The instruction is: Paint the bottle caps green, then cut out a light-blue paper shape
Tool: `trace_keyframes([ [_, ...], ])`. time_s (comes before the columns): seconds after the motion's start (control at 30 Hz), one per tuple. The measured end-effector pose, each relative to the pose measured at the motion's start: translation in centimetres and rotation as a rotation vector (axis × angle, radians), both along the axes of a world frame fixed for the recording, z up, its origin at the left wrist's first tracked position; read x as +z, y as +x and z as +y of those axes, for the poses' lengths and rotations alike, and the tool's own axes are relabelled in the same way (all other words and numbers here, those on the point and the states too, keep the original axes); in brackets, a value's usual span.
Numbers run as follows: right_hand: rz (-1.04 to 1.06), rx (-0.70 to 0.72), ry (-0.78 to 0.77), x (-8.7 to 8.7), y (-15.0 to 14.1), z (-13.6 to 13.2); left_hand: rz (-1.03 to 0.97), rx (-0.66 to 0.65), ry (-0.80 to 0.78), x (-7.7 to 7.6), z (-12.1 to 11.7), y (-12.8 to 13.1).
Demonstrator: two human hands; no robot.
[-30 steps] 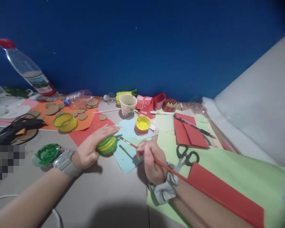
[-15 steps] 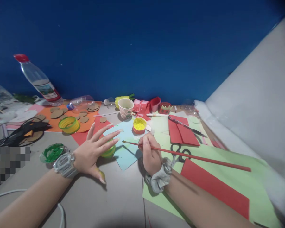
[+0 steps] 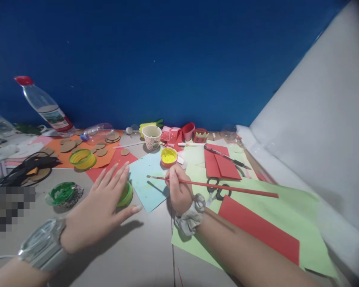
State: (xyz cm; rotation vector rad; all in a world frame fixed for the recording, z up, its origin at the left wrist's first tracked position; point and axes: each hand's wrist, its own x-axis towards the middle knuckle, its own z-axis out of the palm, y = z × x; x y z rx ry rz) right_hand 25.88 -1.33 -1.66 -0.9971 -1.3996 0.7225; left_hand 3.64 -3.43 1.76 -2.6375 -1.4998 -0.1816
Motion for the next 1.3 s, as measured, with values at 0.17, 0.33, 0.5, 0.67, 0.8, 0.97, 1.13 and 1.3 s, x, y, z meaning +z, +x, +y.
trace_keyframes([
  [0.17,-0.01,-0.002,0.009,-0.1,0.1,0.1,-0.066,-0.037,-0.011,-1.1,-0.4,-0.3],
  [0.33,0.027,-0.02,-0.026,-0.2,0.1,0.4,-0.16,-0.16,-0.043,-1.3,1.3,-0.4],
  [0.5,0.052,-0.04,-0.041,-0.4,0.0,0.5,-0.146,-0.327,-0.088,-0.9,4.4,-0.2],
  [0.67,0.067,-0.028,-0.053,-0.6,0.1,0.6,-0.13,-0.403,-0.074,0.5,6.4,-0.1],
  [0.8,0.041,-0.014,-0.044,-0.6,0.2,0.5,-0.132,-0.367,-0.056,1.1,5.3,0.2],
  [0.97,0.057,-0.01,-0.063,-0.6,0.1,0.5,-0.113,-0.266,-0.148,0.5,3.9,0.8],
  [1.13,0.077,-0.007,-0.059,-0.5,0.0,0.5,-0.26,-0.289,-0.17,-0.2,5.0,0.6],
  [1.3,0.079,0.008,-0.055,-0.5,0.2,0.6,-0.321,-0.322,-0.162,0.0,6.2,0.9],
])
